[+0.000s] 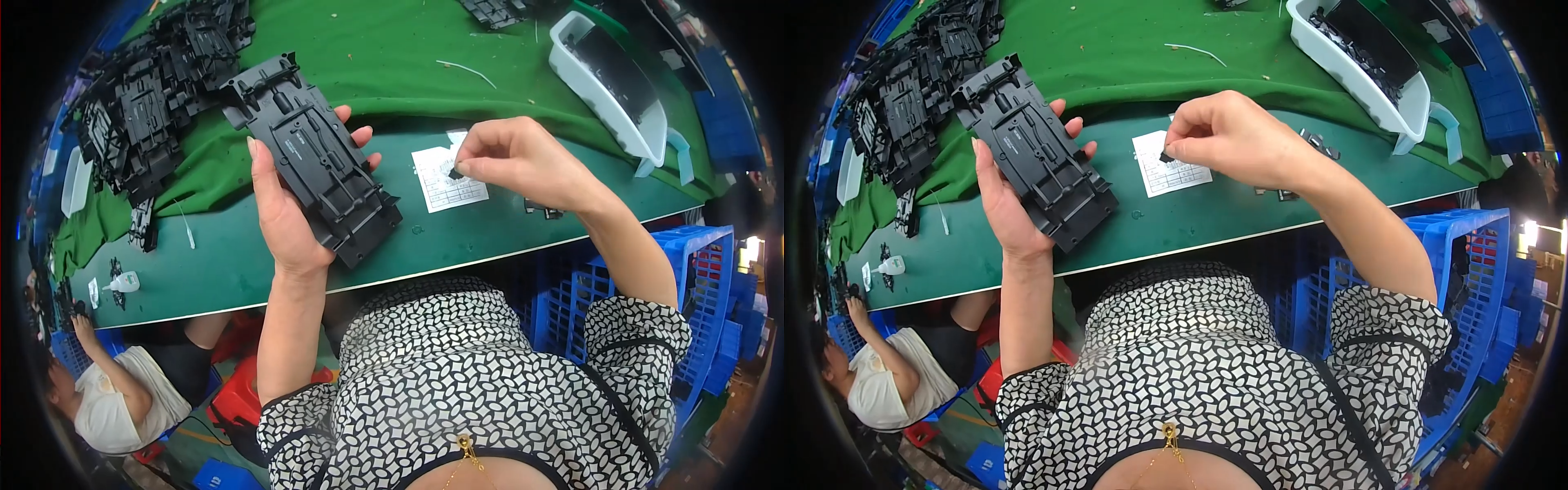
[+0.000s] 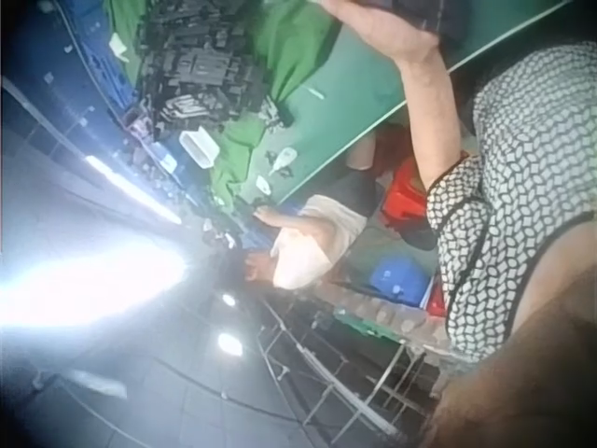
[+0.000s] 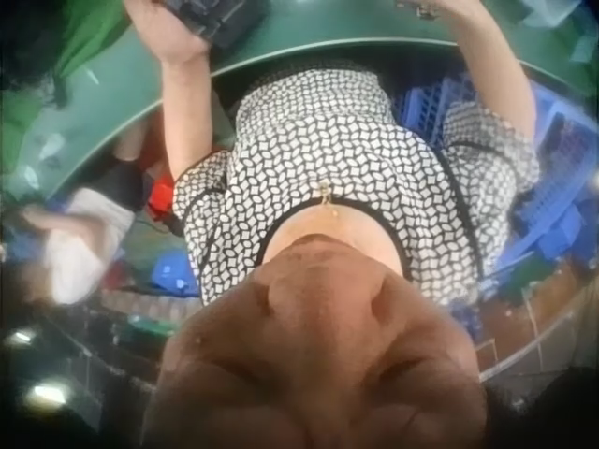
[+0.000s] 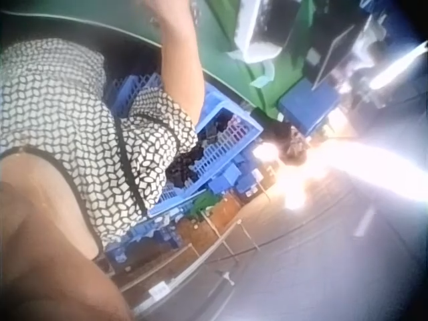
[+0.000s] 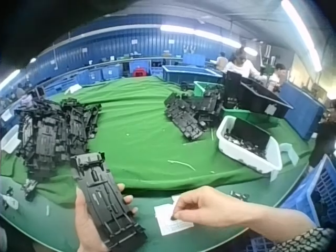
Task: The person assembles small plastic parts onto a larger plastic base component by hand, taking the parts from storage crates and attaching them to the base.
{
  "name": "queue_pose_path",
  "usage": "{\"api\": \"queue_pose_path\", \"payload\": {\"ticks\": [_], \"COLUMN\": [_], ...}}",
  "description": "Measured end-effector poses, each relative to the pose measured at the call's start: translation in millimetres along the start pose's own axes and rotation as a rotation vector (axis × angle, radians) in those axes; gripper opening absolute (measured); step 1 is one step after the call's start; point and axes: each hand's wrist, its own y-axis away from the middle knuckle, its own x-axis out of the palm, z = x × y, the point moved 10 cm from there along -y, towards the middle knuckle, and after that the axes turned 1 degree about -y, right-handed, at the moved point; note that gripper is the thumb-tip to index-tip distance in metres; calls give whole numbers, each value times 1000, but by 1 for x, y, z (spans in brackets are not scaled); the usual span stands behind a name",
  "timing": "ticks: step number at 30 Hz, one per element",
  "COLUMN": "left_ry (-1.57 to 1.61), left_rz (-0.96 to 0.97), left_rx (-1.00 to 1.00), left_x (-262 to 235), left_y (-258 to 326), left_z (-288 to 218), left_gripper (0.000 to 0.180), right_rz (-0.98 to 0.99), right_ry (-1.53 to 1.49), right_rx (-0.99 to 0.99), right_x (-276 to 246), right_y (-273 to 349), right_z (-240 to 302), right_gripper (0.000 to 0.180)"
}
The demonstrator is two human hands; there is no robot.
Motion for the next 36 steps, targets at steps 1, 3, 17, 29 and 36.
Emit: {"api": "queue_pose_path", "payload": {"ticks": [1,3,17,29,36], "left_ry": [22,23,3,-48,-73], "left_rz": [19,26,-44,-42,-8], "left_rx": [-9,-5,-23,18,54], "left_x": [1,1,4,24,28], "left_y": [0,0,3,9,11], "left_z": [1,0,-3,-9,-10], "left_gripper": [63,63,71,63,63], "right_rz": [-6,49,17,-341,-382], "right_ry": [-2,-431,-448,370,525], "right_rx": [-4,255,54,-1074,-1246], "right_x": [-2,7,28,80,92], "right_y": [0,2,14,69,78], "right_z": [2,-19,15,104,104], "right_gripper": [11,16,10,33,38]}}
